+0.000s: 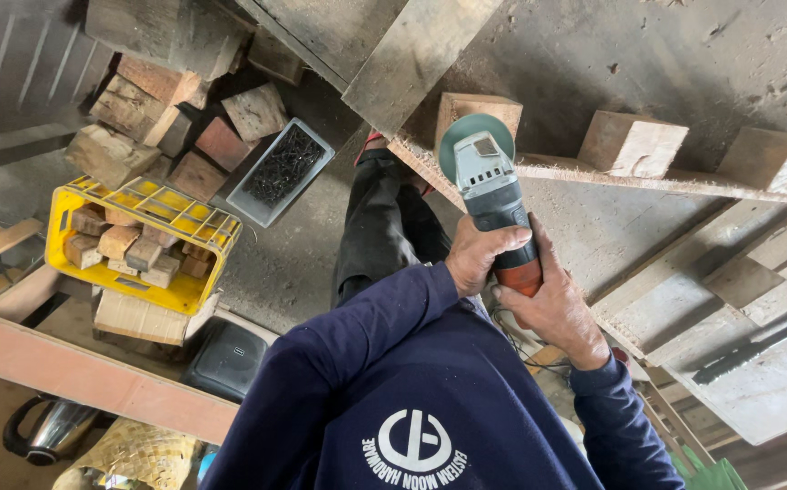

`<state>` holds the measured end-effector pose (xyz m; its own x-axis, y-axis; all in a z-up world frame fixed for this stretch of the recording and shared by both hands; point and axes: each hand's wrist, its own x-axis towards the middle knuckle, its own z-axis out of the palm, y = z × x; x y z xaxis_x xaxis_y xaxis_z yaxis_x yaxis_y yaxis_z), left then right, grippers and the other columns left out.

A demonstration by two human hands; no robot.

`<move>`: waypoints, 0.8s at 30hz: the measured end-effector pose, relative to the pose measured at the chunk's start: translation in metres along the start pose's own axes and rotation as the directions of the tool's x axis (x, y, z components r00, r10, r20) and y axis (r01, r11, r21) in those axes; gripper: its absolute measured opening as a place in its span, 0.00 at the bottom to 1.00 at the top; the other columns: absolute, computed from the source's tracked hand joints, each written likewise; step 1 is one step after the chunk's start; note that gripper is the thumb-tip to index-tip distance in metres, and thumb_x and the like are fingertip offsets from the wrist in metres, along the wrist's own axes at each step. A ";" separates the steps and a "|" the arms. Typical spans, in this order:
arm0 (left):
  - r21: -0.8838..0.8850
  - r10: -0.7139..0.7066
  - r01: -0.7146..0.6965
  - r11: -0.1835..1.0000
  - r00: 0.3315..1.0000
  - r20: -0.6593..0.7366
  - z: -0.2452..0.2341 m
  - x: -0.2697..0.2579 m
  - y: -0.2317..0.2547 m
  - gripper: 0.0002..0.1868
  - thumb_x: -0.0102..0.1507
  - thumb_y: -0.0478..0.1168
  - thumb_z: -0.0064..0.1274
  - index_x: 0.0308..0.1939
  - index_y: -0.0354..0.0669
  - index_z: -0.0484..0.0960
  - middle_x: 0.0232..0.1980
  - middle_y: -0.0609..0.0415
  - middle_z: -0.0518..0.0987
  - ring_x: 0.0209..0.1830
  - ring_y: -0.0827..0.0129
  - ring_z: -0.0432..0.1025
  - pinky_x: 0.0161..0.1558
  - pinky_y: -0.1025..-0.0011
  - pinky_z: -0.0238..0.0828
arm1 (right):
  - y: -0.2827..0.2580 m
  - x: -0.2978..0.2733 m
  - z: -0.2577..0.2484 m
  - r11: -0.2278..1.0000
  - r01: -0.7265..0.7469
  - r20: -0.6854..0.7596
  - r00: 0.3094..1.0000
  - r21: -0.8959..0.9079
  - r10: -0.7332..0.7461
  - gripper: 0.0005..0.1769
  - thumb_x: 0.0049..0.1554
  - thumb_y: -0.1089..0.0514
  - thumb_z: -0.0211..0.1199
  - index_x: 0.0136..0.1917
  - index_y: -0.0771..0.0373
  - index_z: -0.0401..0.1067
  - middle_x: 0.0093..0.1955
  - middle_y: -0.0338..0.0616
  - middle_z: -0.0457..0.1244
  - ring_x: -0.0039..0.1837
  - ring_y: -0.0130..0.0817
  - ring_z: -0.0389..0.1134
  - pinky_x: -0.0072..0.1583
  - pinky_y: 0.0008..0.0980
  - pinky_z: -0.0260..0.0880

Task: The person uses a handheld power sander to smooth the edges and surfaces of several wooden blocks and structural pieces of a pallet-like object.

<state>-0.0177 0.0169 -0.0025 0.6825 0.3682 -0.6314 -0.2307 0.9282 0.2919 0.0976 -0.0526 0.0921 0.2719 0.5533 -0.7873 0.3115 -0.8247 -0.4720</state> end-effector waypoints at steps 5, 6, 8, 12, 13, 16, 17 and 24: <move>0.013 -0.037 0.037 0.999 0.999 0.021 0.011 0.008 -0.008 0.20 0.57 0.40 0.64 0.49 0.37 0.77 0.43 0.51 0.79 0.42 0.67 0.77 0.48 0.64 0.78 | 0.013 -0.006 -0.004 0.995 0.034 -0.045 0.999 0.090 -0.030 0.63 0.46 0.54 0.71 0.85 0.53 0.38 0.64 0.56 0.66 0.64 0.44 0.71 0.64 0.42 0.71; 0.025 -0.047 0.046 0.999 0.999 0.010 0.013 0.009 -0.008 0.19 0.57 0.40 0.64 0.49 0.37 0.78 0.43 0.51 0.80 0.42 0.67 0.76 0.47 0.64 0.78 | 0.012 -0.007 -0.004 0.994 0.030 -0.059 0.998 0.106 -0.024 0.63 0.46 0.55 0.71 0.85 0.54 0.38 0.64 0.57 0.65 0.64 0.44 0.70 0.63 0.42 0.71; 0.047 -0.061 0.062 0.997 0.998 -0.016 0.017 0.009 -0.009 0.19 0.57 0.40 0.64 0.49 0.36 0.79 0.43 0.51 0.80 0.41 0.68 0.76 0.46 0.66 0.77 | 0.008 -0.009 -0.003 0.990 0.027 -0.084 0.996 0.138 -0.016 0.63 0.45 0.57 0.69 0.85 0.58 0.38 0.65 0.57 0.64 0.64 0.44 0.70 0.63 0.41 0.71; 0.062 0.055 -0.054 0.997 0.998 -0.013 0.007 0.007 0.002 0.18 0.58 0.38 0.64 0.48 0.36 0.79 0.43 0.52 0.80 0.41 0.69 0.76 0.47 0.66 0.78 | -0.008 -0.002 0.003 0.991 0.055 -0.071 0.996 0.118 -0.047 0.62 0.45 0.57 0.70 0.84 0.61 0.39 0.65 0.57 0.63 0.63 0.44 0.70 0.62 0.41 0.71; 0.045 0.074 -0.073 0.996 0.997 -0.012 0.002 0.005 0.007 0.17 0.58 0.39 0.64 0.48 0.36 0.79 0.43 0.52 0.80 0.41 0.69 0.76 0.47 0.66 0.78 | -0.012 0.002 0.004 0.992 0.044 -0.049 0.998 0.122 -0.038 0.62 0.45 0.57 0.70 0.84 0.61 0.39 0.65 0.57 0.63 0.62 0.44 0.70 0.62 0.41 0.72; 0.023 0.099 -0.099 0.995 0.995 -0.019 -0.002 0.006 0.019 0.16 0.61 0.38 0.64 0.48 0.34 0.79 0.43 0.50 0.80 0.42 0.68 0.76 0.48 0.66 0.77 | -0.020 0.010 0.005 0.993 0.071 -0.027 0.997 0.091 -0.068 0.62 0.45 0.56 0.71 0.84 0.62 0.40 0.64 0.57 0.63 0.62 0.44 0.70 0.61 0.41 0.71; 0.019 0.105 -0.105 0.994 0.994 -0.020 -0.002 0.008 0.022 0.16 0.61 0.38 0.64 0.48 0.33 0.79 0.43 0.50 0.80 0.42 0.68 0.75 0.48 0.66 0.76 | -0.021 0.013 0.005 0.993 0.092 -0.028 0.996 0.071 -0.090 0.62 0.46 0.56 0.71 0.84 0.62 0.40 0.65 0.57 0.63 0.62 0.44 0.70 0.61 0.41 0.70; 0.001 0.037 -0.037 0.999 0.998 -0.042 0.006 0.005 0.020 0.18 0.59 0.40 0.64 0.48 0.38 0.77 0.43 0.53 0.79 0.43 0.68 0.76 0.47 0.64 0.79 | -0.015 0.010 -0.001 0.990 0.063 0.019 0.998 0.129 -0.066 0.61 0.46 0.54 0.70 0.84 0.62 0.38 0.63 0.56 0.65 0.61 0.42 0.71 0.61 0.40 0.72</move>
<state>-0.0143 0.0376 0.0047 0.6442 0.4037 -0.6496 -0.2551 0.9141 0.3152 0.0965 -0.0346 0.0913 0.2340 0.6039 -0.7620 0.2078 -0.7967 -0.5676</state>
